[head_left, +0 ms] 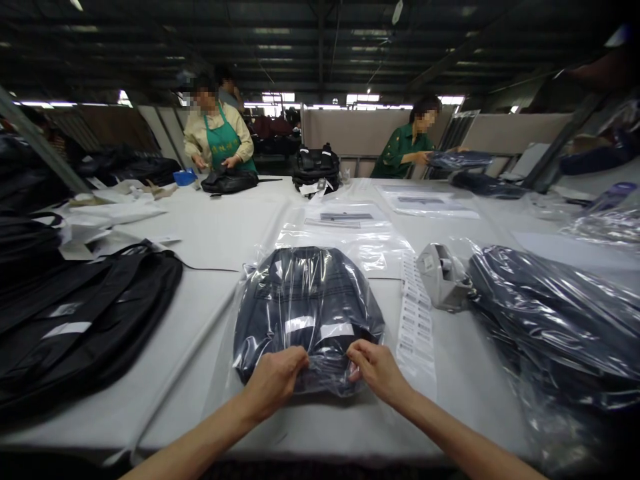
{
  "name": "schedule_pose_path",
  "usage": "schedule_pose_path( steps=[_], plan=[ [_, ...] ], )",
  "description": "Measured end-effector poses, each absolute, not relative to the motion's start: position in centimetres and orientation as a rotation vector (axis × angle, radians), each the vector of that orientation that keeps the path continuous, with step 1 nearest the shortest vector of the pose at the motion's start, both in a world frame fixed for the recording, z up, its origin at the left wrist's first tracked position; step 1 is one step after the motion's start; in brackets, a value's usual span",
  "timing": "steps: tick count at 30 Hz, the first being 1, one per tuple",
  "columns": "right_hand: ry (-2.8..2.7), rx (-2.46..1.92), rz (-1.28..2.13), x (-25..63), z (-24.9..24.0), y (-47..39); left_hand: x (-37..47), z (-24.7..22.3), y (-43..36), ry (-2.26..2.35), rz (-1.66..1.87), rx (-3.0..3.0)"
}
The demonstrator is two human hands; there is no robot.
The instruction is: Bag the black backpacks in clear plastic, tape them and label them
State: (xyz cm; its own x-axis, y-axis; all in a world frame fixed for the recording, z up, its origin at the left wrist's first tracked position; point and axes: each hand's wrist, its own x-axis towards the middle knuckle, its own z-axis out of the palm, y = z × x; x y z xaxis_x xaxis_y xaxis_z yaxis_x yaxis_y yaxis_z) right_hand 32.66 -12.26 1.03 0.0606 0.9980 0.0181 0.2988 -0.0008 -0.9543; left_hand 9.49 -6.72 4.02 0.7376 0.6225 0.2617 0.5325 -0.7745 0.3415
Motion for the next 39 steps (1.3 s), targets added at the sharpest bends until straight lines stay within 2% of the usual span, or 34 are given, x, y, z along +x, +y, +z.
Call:
schedule_pose_path(
  steps=[6,14,18,22,26,33,36,39],
  plan=[
    [-1.402,-1.514,0.934,32.4,0.5,-12.1,9.4,3.9,-6.1,0.872,0.230,2.987],
    [-1.518,-1.467,1.002,33.0,0.6,-11.8,9.6,4.5,-5.7,0.823,0.257,2.817],
    [-1.934,-1.409,0.703,33.6,1.9,-12.8,9.4,4.4,-6.0,0.821,0.331,2.807],
    [-2.073,-1.215,0.468,34.0,2.1,-13.6,8.7,4.4,-5.9,0.688,0.380,2.779],
    [-1.992,-0.978,0.574,34.4,1.3,-14.0,8.0,3.7,-5.7,0.495,0.502,2.707],
    [-1.426,-1.329,0.997,33.4,0.9,-13.3,8.5,3.6,-6.0,0.707,0.553,2.624],
    [-1.287,-1.443,1.094,32.8,1.0,-12.7,9.1,4.3,-5.9,0.810,0.448,2.766],
    [-1.292,-1.541,1.060,32.1,1.0,-12.1,9.8,4.7,-5.9,0.764,0.126,3.093]
  ],
)
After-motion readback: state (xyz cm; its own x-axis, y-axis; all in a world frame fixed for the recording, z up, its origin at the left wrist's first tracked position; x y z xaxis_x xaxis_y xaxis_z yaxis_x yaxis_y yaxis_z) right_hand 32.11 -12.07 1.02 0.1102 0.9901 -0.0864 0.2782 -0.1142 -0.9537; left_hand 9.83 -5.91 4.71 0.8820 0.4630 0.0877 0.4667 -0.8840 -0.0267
